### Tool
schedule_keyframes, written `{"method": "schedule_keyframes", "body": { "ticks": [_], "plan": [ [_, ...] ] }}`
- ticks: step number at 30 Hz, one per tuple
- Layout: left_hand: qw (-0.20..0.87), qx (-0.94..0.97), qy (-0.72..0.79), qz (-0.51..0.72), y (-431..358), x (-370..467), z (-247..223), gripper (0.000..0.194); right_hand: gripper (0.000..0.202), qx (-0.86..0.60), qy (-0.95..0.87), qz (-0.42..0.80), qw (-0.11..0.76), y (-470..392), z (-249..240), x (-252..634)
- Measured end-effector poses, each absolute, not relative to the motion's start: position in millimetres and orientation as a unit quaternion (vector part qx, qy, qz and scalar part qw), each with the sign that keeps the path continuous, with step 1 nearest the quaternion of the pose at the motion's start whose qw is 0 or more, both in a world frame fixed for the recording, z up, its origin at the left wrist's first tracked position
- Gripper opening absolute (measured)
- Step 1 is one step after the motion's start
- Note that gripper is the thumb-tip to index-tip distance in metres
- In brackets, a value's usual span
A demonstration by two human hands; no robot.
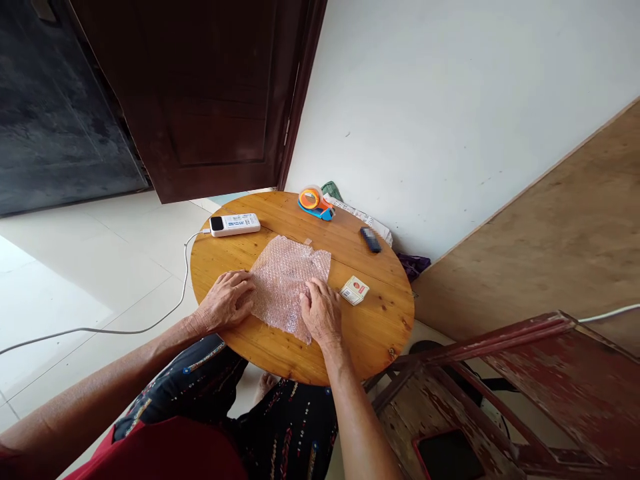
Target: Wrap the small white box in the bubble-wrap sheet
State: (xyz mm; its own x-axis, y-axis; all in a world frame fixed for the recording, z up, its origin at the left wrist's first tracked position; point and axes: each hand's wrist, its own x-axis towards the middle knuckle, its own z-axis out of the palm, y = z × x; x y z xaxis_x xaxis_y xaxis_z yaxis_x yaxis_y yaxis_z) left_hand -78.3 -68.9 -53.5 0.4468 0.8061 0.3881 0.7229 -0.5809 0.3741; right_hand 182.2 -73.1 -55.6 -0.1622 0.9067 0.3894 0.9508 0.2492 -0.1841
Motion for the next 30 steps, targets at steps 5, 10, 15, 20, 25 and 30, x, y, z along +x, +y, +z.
{"method": "schedule_keyframes", "body": {
  "ticks": [5, 10, 15, 20, 25, 30],
  "plan": [
    [0.079, 0.850, 0.452, 0.260, -69, -77, -51, 0.022, 0.034, -0.610, -0.760, -0.060, 0.215, -72, -56, 184],
    [0.081, 0.852, 0.454, 0.247, -70, -77, -50, 0.022, 0.034, -0.612, -0.760, -0.061, 0.210, -73, -56, 184],
    [0.087, 0.849, 0.453, 0.259, -69, -79, -51, 0.023, 0.034, -0.612, -0.758, -0.053, 0.221, -73, -55, 183],
    [0.108, 0.843, 0.470, 0.239, -66, -78, -46, 0.024, 0.032, -0.605, -0.758, -0.047, 0.240, -73, -58, 186],
    [0.069, 0.862, 0.444, 0.236, -63, -46, -26, 0.023, 0.032, -0.603, -0.760, -0.039, 0.239, -75, -58, 187],
    [0.077, 0.916, 0.348, 0.183, -62, -13, -29, 0.043, 0.033, -0.600, -0.758, -0.033, 0.255, -79, -58, 185]
  ]
}}
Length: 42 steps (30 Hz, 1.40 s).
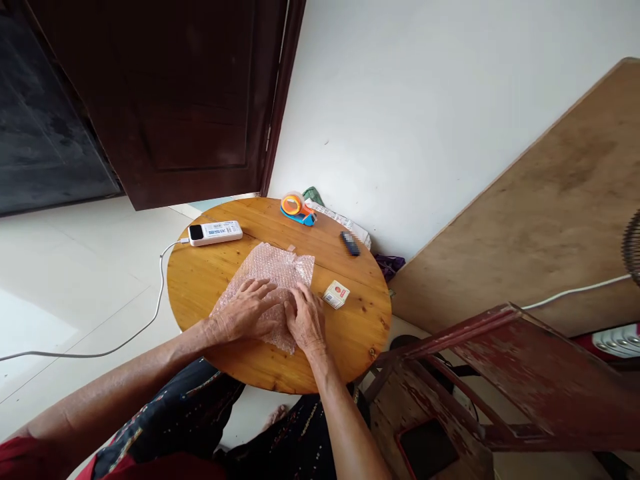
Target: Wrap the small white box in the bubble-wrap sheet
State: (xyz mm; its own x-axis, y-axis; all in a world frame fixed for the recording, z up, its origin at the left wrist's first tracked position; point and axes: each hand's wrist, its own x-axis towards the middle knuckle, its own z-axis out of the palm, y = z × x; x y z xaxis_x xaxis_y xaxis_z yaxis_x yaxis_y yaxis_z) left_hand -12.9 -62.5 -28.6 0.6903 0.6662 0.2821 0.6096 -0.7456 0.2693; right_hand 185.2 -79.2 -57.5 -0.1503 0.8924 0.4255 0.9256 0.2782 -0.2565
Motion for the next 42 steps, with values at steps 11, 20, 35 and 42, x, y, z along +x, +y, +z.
{"method": "schedule_keyframes", "body": {
  "ticks": [11, 20, 35, 42],
  "plan": [
    [0.105, 0.919, 0.325, 0.197, -65, -13, -52, 0.052, 0.065, -0.705, -0.598, -0.087, 0.372, -84, -27, 244],
    [0.104, 0.914, 0.330, 0.214, -67, -11, -54, 0.053, 0.048, -0.673, -0.539, 0.127, 0.489, -84, 3, 216],
    [0.148, 0.877, 0.384, 0.246, -61, -27, -38, 0.039, 0.045, -0.631, -0.659, 0.150, 0.382, -49, -46, 160],
    [0.111, 0.868, 0.437, 0.210, -53, -56, -43, 0.041, 0.043, -0.606, -0.667, 0.195, 0.387, -51, -43, 164]
  ]
}}
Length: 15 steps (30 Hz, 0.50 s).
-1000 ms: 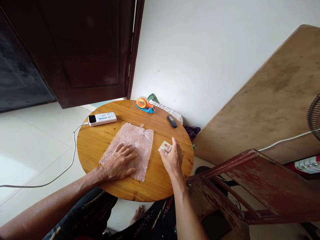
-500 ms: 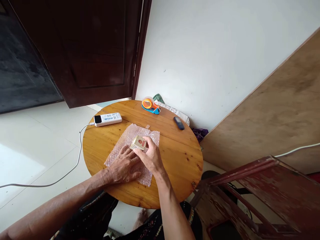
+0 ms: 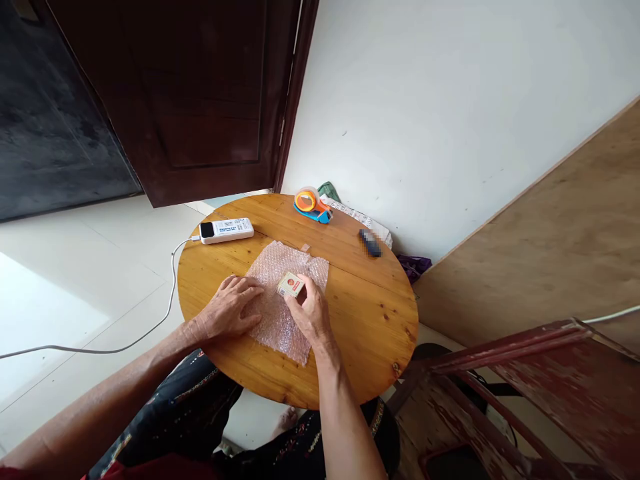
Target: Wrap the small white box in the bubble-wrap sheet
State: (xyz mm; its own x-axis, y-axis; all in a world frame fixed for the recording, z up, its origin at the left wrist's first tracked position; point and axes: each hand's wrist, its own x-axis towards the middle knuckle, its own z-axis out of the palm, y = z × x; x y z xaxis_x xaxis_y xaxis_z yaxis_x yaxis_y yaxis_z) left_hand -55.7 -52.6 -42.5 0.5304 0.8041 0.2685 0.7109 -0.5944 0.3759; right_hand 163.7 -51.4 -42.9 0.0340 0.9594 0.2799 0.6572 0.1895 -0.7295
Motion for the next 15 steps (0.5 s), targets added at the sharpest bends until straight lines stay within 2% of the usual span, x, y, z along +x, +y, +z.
{"method": "schedule_keyframes", "body": {
  "ticks": [3, 6, 15],
  "plan": [
    [0.104, 0.860, 0.444, 0.229, -54.9, -57.1, -48.2, 0.049, 0.045, -0.573, -0.689, 0.214, 0.389, -52.4, -42.5, 163.7],
    [0.105, 0.856, 0.450, 0.231, -56.6, -56.7, -50.7, 0.054, 0.046, -0.572, -0.715, 0.180, 0.360, -52.8, -44.4, 161.6],
    [0.112, 0.857, 0.444, 0.236, -55.6, -57.8, -49.1, 0.053, 0.044, -0.583, -0.721, 0.179, 0.330, -53.6, -41.0, 161.2]
  ]
}}
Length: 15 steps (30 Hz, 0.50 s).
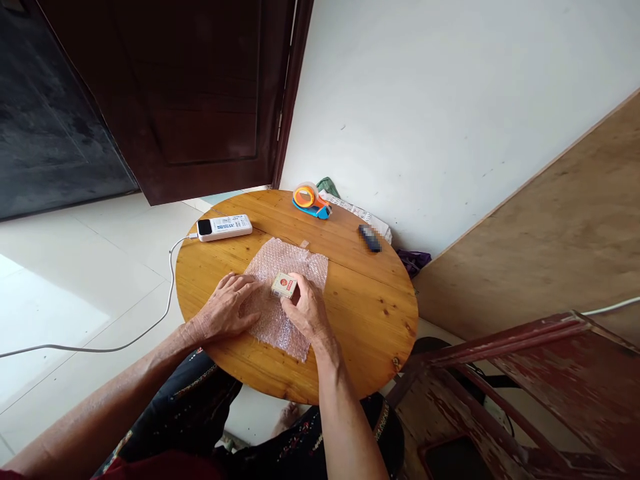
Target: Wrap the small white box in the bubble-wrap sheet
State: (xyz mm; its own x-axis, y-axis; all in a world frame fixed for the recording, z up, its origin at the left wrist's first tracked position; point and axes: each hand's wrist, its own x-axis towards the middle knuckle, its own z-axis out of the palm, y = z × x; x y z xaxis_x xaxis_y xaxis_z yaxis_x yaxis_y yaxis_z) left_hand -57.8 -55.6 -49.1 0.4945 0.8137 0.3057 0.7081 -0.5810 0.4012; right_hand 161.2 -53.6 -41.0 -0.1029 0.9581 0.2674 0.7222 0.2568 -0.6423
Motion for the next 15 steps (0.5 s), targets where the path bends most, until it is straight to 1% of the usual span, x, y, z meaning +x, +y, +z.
{"method": "schedule_keyframes", "body": {
  "ticks": [5, 9, 11, 13, 15],
  "plan": [
    [0.130, 0.873, 0.403, 0.243, -66, -71, -41, 0.049, 0.053, -0.575, -0.725, 0.175, 0.337, -56, -41, 161],
    [0.089, 0.910, 0.358, 0.190, -81, -81, -30, 0.044, 0.062, -0.564, -0.724, 0.179, 0.355, -56, -45, 162],
    [0.065, 0.921, 0.345, 0.167, -86, -80, -25, 0.041, 0.062, -0.567, -0.720, 0.181, 0.357, -55, -46, 162],
    [0.045, 0.929, 0.337, 0.150, -87, -76, -22, 0.032, 0.059, -0.568, -0.721, 0.180, 0.353, -55, -45, 162],
    [0.037, 0.934, 0.328, 0.132, -86, -70, -22, 0.020, 0.055, -0.568, -0.725, 0.181, 0.345, -55, -44, 163]
  ]
}}
